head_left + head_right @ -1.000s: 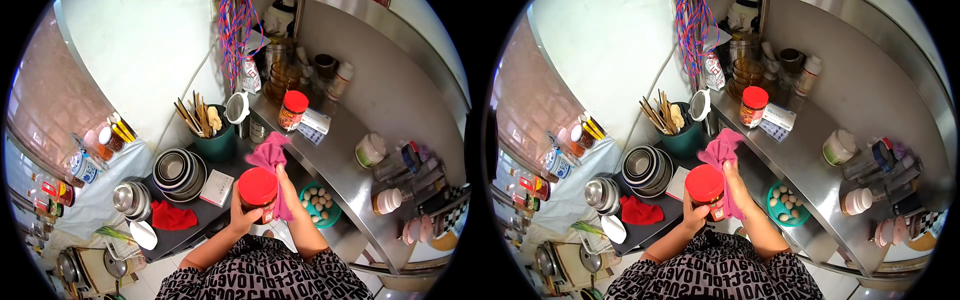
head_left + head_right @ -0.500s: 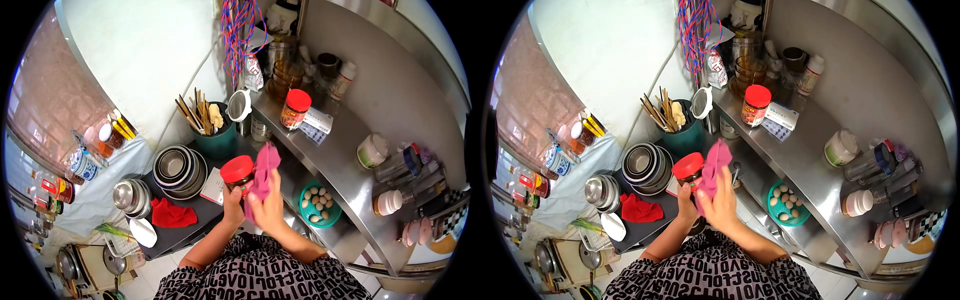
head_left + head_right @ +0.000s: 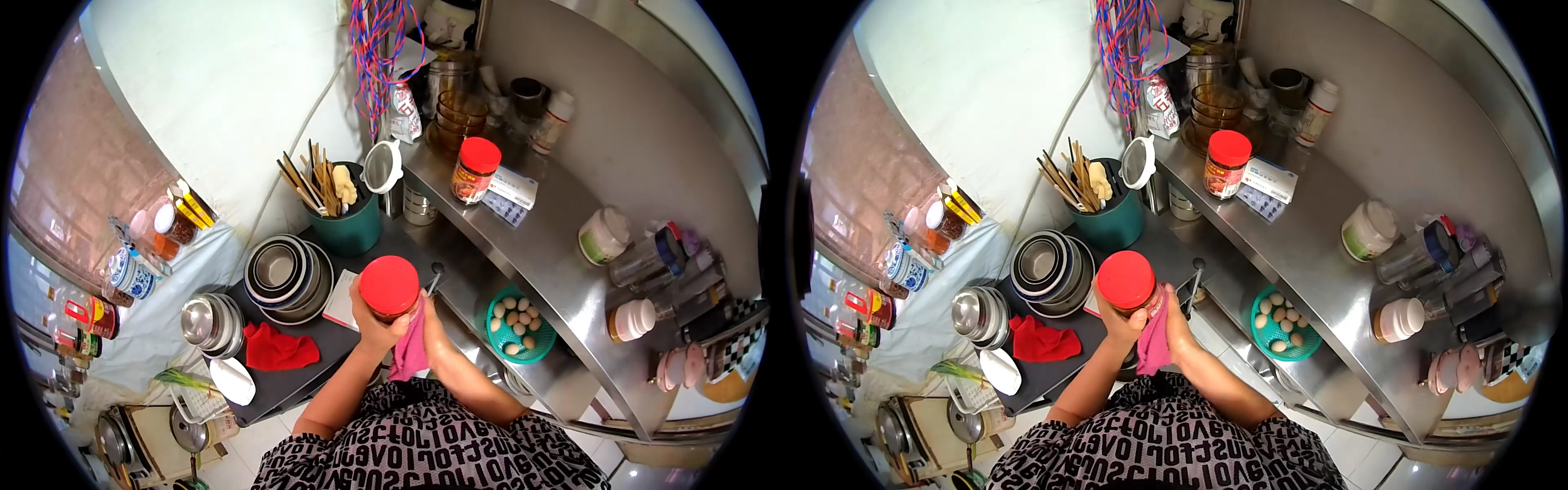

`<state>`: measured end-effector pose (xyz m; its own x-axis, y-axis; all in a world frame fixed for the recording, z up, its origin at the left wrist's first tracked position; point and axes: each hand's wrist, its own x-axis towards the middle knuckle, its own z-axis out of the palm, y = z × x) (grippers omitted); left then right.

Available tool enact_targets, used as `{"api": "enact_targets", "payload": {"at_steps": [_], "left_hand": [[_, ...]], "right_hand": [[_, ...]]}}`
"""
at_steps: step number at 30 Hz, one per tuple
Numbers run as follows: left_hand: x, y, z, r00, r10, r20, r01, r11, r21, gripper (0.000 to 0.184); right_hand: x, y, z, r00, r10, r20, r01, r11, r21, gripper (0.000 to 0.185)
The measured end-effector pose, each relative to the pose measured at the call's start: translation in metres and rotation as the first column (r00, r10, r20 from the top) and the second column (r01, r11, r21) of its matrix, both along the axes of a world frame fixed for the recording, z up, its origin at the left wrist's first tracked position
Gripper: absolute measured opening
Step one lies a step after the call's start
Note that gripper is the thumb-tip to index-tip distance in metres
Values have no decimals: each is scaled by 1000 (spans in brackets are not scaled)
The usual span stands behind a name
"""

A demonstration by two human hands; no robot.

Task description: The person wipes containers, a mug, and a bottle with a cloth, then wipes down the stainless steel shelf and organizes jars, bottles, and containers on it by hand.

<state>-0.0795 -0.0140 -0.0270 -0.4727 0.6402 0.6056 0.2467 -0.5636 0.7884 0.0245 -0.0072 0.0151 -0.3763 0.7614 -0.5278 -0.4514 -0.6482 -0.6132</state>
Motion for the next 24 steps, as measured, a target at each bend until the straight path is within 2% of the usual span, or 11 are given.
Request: {"api": "enact_targets", "payload": {"at_steps": [2, 3, 5, 8, 9, 12, 14, 17, 19, 20, 24], "left_hand": [[1, 1, -12, 984, -107, 145, 115, 992, -48, 94], [2, 1, 2, 993, -119, 22, 119, 993, 10, 97], [-1, -1, 14, 975, -144, -171, 149, 989, 16, 105], [7, 1, 14, 981, -176, -77, 183, 978, 98, 102], [6, 1, 15, 983, -170, -74, 177, 979, 101, 102], [-4, 3, 24, 984, -105, -146, 124, 985, 122, 99], [-17, 5, 39, 873, 6, -488, 28, 998, 63, 96], [-10, 5, 37, 854, 7, -519, 18, 999, 44, 92], [3, 2, 34, 858, 1, -514, 37, 997, 64, 76], [6, -2, 37, 843, -168, -510, 130, 985, -111, 67], [7, -6, 54, 838, -157, -523, 163, 986, -36, 68]], "right_hand": [[-2, -4, -14, 995, -93, -26, 95, 993, 68, 57], [-1, -2, -29, 996, -88, -30, 90, 994, 67, 57], [12, 3, -57, 983, -121, 141, 70, 944, 324, 54], [26, 0, -15, 936, -166, 312, 64, 947, 313, 54], [35, 4, -18, 866, -209, 455, 4, 911, 411, 54], [80, 11, -39, 813, -156, 562, -158, 869, 470, 49], [74, -7, 31, 888, -336, 313, 99, 805, 585, 46], [81, -8, 45, 807, -450, 383, -265, 305, 915, 49], [58, -9, 66, 605, -570, 556, -563, 188, 805, 56], [53, -7, 69, 479, -681, 553, -676, 115, 728, 54], [61, 6, 58, 654, -466, 596, -541, 263, 799, 45]]}}
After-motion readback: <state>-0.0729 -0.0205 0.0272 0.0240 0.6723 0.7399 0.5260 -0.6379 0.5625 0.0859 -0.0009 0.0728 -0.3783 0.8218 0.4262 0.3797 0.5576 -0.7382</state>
